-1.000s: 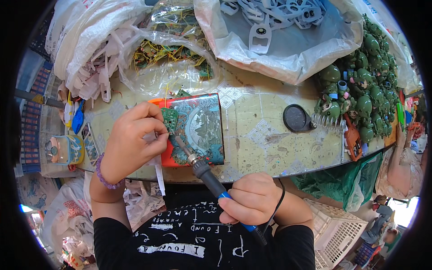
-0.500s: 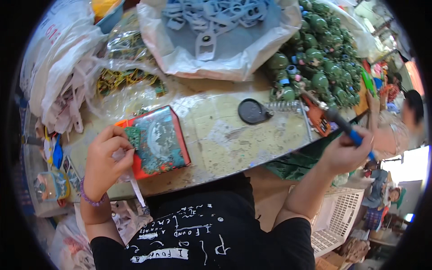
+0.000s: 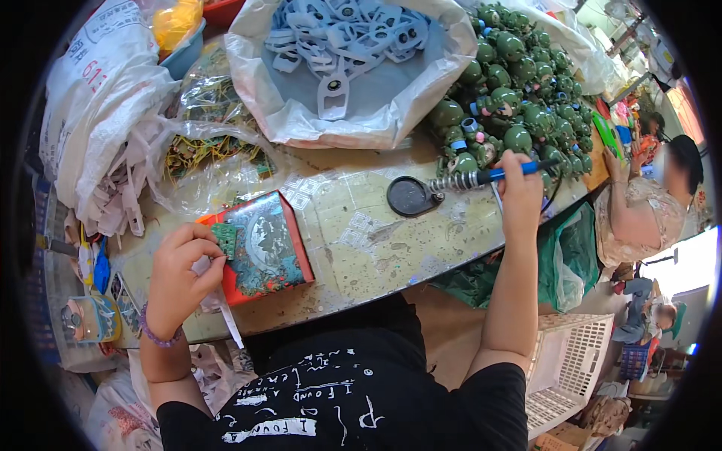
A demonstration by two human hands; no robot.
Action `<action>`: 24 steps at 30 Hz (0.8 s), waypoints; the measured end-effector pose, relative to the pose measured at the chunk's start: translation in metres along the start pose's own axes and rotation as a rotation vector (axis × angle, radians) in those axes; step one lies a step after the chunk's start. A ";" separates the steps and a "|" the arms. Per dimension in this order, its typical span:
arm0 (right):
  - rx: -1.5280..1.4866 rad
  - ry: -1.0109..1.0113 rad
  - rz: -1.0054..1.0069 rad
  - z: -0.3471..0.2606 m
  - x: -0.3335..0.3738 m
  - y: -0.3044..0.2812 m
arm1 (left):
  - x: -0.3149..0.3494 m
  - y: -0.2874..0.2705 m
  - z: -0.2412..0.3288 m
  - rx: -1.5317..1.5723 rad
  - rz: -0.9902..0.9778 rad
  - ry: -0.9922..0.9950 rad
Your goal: Soldering small electronic components and a speaker onto a circuit board and placing them into a toy casing.
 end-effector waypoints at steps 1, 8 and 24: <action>0.007 -0.010 -0.034 0.003 0.007 0.010 | 0.001 -0.002 0.000 -0.013 -0.006 0.007; 0.012 -0.202 0.148 0.010 0.018 -0.002 | -0.001 0.000 -0.003 -0.037 -0.027 0.137; -0.231 -0.176 -0.399 -0.014 0.106 0.109 | -0.004 0.007 0.006 -0.063 0.142 0.045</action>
Point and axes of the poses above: each hand's wrist, its own x-axis away from the middle knuckle, its own y-axis out of the palm, z = x × y, the point moved 3 cm from there along -x, towards the middle knuckle, and after that the axes turned 1 degree about -z, right-handed, at the moved point
